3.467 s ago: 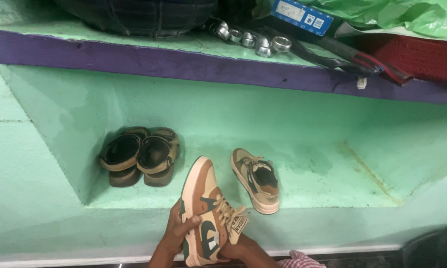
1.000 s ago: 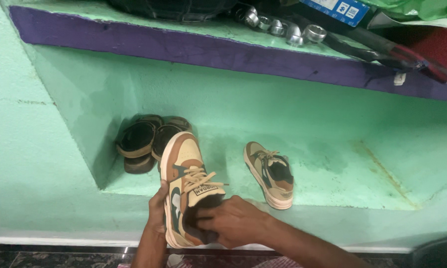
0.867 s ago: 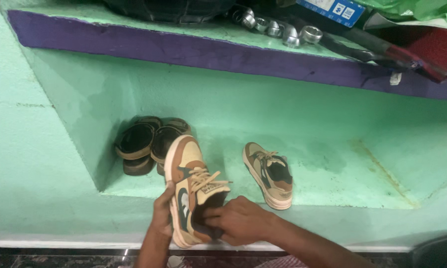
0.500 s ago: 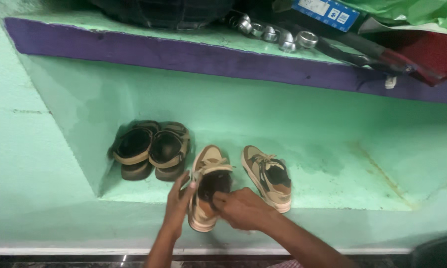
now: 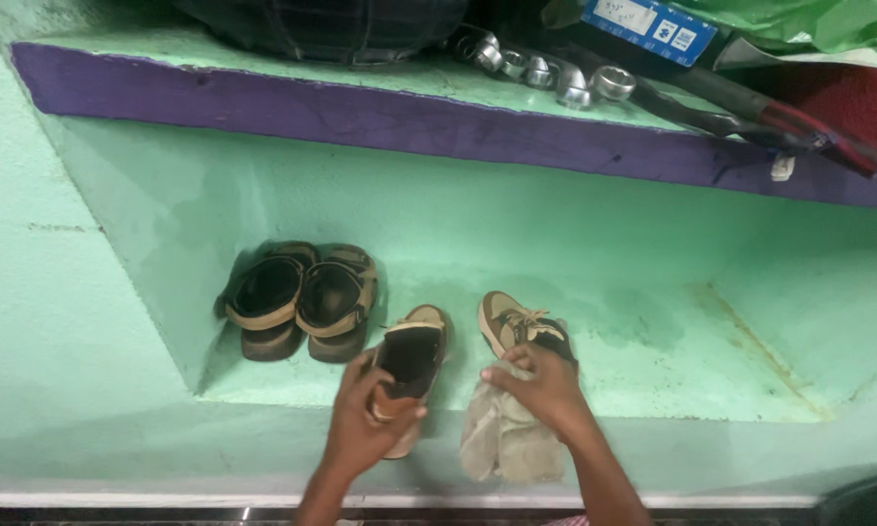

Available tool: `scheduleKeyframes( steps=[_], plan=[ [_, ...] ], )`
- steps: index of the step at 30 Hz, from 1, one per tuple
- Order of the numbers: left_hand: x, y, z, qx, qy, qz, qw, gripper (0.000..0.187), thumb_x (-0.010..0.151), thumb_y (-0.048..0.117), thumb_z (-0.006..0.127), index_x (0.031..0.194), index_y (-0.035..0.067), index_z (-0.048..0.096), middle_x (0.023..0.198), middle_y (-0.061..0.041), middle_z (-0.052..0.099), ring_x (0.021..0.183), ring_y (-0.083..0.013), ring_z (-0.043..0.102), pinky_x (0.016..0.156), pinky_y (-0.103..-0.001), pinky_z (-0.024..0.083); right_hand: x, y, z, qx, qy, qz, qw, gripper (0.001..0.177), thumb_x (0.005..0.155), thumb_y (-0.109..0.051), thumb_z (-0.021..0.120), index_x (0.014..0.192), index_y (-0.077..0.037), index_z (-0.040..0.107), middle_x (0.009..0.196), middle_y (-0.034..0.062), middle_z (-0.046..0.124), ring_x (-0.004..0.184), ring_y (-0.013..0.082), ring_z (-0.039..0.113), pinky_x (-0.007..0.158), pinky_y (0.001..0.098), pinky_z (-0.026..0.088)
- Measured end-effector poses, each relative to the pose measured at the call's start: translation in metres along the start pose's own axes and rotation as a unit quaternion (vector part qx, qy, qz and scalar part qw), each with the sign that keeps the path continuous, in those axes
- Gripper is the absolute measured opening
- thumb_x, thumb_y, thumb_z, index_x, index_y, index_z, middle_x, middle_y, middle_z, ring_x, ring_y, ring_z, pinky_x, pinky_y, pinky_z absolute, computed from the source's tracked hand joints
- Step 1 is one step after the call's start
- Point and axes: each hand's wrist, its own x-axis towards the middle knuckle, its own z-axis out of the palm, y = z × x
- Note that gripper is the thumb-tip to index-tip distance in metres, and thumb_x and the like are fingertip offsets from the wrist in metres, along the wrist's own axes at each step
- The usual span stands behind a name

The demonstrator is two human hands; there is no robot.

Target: The person cleans a pair of shoes using a cloth. The person picks up a shoe from the floor, wipes the outer surface and the sole with a cloth, and then places it on a shelf.

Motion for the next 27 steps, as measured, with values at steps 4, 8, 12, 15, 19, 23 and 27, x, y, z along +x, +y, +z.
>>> scheduleKeyframes(
  steps=[4, 8, 12, 15, 19, 23, 27],
  plan=[
    [0.004, 0.026, -0.02, 0.067, -0.008, -0.059, 0.996, 0.052, 0.062, 0.026, 0.09, 0.102, 0.007, 0.063, 0.145, -0.022, 0.039, 0.122, -0.0384, 0.062, 0.089, -0.043, 0.057, -0.002, 0.015, 0.021, 0.032, 0.029, -0.102, 0.994, 0.049, 0.07, -0.039, 0.088, 0.107, -0.008, 0.076, 0.101, 0.0086, 0.076, 0.097, 0.0169, 0.07, 0.083, 0.0356, 0.057],
    [0.023, 0.063, -0.014, 0.197, 0.047, 0.134, 0.97, 0.059, 0.075, 0.022, 0.084, 0.127, 0.009, 0.06, 0.136, -0.021, 0.052, 0.122, -0.0437, 0.054, 0.097, -0.051, 0.046, -0.01, 0.0, 0.058, 0.059, 0.059, -0.153, 0.985, 0.041, 0.079, -0.043, 0.082, 0.1, -0.008, 0.079, 0.09, 0.0072, 0.08, 0.086, 0.0161, 0.076, 0.078, 0.0338, 0.058],
    [0.054, 0.077, -0.013, 0.289, 0.012, 0.174, 0.941, 0.055, 0.076, 0.005, 0.072, 0.131, 0.012, 0.066, 0.125, -0.014, 0.064, 0.113, -0.0399, 0.055, 0.094, -0.053, 0.043, -0.017, -0.027, 0.083, -0.001, 0.115, -0.162, 0.98, 0.044, 0.071, -0.046, 0.088, 0.09, -0.008, 0.079, 0.082, 0.0094, 0.079, 0.077, 0.0217, 0.078, 0.07, 0.0358, 0.059],
    [0.069, 0.076, -0.008, 0.278, -0.056, 0.091, 0.955, 0.034, 0.078, 0.005, 0.072, 0.111, 0.014, 0.075, 0.112, -0.006, 0.071, 0.107, -0.0334, 0.061, 0.093, -0.048, 0.047, -0.014, -0.037, 0.089, -0.01, 0.12, -0.111, 0.987, 0.039, 0.071, -0.042, 0.085, 0.088, -0.007, 0.079, 0.084, 0.0106, 0.079, 0.078, 0.028, 0.077, 0.067, 0.0393, 0.058],
    [0.068, 0.07, -0.009, 0.228, -0.076, 0.058, 0.969, 0.028, 0.078, -0.001, 0.066, 0.097, 0.014, 0.081, 0.099, -0.006, 0.073, 0.101, -0.0282, 0.067, 0.09, -0.044, 0.053, -0.008, -0.032, 0.091, 0.032, 0.1, -0.094, 0.99, 0.036, 0.073, -0.04, 0.083, 0.088, -0.007, 0.078, 0.084, 0.0113, 0.079, 0.078, 0.0271, 0.078, 0.068, 0.0386, 0.058],
    [0.064, 0.074, -0.014, 0.249, -0.087, 0.077, 0.962, 0.023, 0.071, 0.005, 0.074, 0.091, 0.013, 0.082, 0.098, -0.006, 0.076, 0.095, -0.0295, 0.068, 0.092, -0.047, 0.049, -0.003, -0.019, 0.092, 0.047, 0.07, -0.123, 0.989, 0.036, 0.075, -0.038, 0.083, 0.091, -0.006, 0.079, 0.083, 0.0115, 0.08, 0.075, 0.0232, 0.077, 0.067, 0.0364, 0.057],
    [0.06, 0.084, -0.022, 0.324, -0.163, 0.017, 0.932, 0.025, 0.072, 0.016, 0.08, 0.097, 0.017, 0.081, 0.1, -0.003, 0.078, 0.093, -0.03, 0.066, 0.086, -0.043, 0.051, 0.008, -0.006, 0.073, 0.181, -0.107, -0.089, 0.974, 0.043, 0.078, -0.033, 0.083, 0.111, -0.007, 0.075, 0.087, 0.0096, 0.081, 0.077, 0.016, 0.075, 0.071, 0.0315, 0.058]
  ],
)
